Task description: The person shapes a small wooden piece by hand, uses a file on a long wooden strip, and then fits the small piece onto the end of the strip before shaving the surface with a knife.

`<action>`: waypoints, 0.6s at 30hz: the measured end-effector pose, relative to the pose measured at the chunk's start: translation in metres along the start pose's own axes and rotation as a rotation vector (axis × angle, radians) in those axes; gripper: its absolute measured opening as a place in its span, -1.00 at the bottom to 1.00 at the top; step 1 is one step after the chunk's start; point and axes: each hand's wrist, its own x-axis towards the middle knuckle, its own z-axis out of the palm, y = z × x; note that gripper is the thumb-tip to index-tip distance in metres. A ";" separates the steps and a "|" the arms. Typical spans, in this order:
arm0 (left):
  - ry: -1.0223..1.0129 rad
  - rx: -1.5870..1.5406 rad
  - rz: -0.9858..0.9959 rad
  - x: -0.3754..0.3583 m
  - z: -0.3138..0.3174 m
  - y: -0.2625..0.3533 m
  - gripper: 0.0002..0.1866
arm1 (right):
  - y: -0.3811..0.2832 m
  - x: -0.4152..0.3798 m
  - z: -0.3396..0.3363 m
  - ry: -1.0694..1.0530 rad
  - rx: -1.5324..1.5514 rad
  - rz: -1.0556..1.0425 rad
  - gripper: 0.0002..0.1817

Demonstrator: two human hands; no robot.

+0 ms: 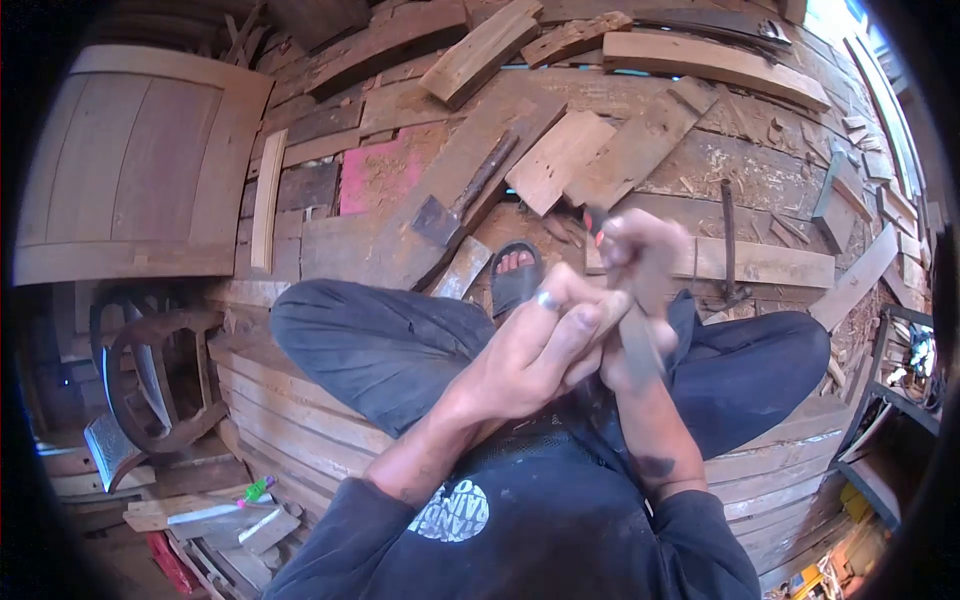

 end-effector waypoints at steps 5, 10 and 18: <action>0.014 0.058 0.075 -0.004 0.003 0.007 -0.67 | -0.002 0.006 0.007 0.076 0.176 0.145 -0.19; 0.086 0.079 -0.007 -0.001 -0.001 -0.007 -0.71 | -0.006 0.001 0.004 0.002 0.179 0.063 -0.02; 0.118 0.157 0.040 0.003 -0.005 -0.016 -0.69 | -0.008 0.000 -0.001 -0.068 0.001 0.097 -0.03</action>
